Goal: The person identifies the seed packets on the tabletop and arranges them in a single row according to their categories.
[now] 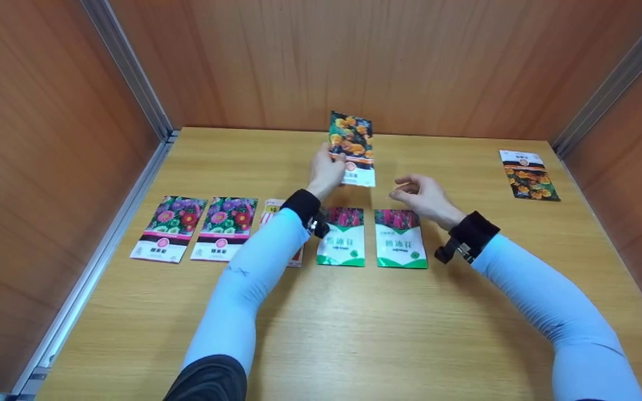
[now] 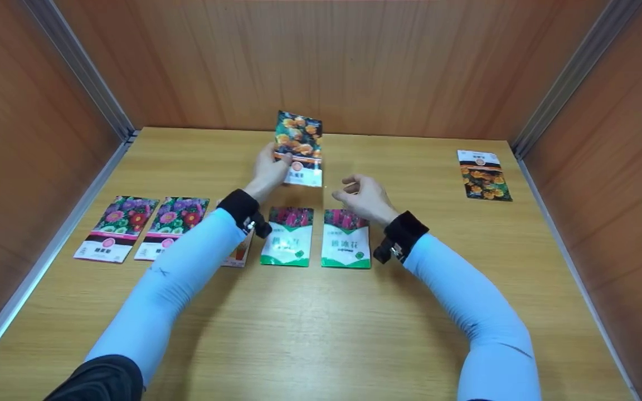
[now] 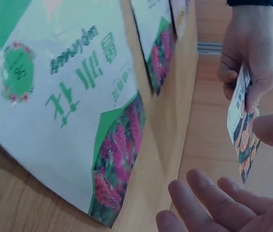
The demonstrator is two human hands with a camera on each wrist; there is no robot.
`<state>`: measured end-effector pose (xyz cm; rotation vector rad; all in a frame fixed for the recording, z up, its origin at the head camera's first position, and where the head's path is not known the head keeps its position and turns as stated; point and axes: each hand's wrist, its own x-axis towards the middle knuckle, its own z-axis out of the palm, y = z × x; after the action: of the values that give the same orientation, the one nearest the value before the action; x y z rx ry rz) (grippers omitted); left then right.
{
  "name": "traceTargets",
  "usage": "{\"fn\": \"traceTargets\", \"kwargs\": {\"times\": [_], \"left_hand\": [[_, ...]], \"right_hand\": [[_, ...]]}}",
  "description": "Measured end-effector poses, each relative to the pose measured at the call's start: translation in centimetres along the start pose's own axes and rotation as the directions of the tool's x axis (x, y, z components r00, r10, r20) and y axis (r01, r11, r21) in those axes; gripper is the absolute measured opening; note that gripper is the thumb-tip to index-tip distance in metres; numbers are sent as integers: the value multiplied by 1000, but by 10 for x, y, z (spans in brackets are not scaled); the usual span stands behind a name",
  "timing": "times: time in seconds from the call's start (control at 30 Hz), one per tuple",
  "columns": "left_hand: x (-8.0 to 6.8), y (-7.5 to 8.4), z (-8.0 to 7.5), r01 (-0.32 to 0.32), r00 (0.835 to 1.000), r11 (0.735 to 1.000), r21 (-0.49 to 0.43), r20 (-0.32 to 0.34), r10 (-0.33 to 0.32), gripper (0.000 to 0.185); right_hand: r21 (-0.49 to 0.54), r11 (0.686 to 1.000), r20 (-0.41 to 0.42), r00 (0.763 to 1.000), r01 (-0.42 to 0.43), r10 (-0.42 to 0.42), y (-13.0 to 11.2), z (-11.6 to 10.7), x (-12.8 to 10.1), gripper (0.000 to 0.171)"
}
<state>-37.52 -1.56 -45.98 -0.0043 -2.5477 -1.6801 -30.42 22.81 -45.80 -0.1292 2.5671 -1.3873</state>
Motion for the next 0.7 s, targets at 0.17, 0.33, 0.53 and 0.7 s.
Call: {"fn": "traceTargets", "kwargs": {"times": [0.17, 0.33, 0.53, 0.7], "left_hand": [[-16, 12, 21, -14, 994, 997, -78, 108, 22, 33], [-32, 23, 40, -2, 980, 996, -88, 198, 19, 43], [-51, 33, 61, -41, 961, 995, -90, 268, 63, 40], [-61, 34, 72, -14, 936, 996, -87, 349, 44, 41]], "right_hand": [[180, 982, -3, 999, -50, 51, -2, -10, 0, 60], [288, 954, -9, 996, -84, 91, -2, -20, -2, 65], [403, 911, -34, 993, -90, 113, 11, -35, -10, 53], [415, 901, -52, 986, -125, 161, 26, -48, -21, 49]]}}
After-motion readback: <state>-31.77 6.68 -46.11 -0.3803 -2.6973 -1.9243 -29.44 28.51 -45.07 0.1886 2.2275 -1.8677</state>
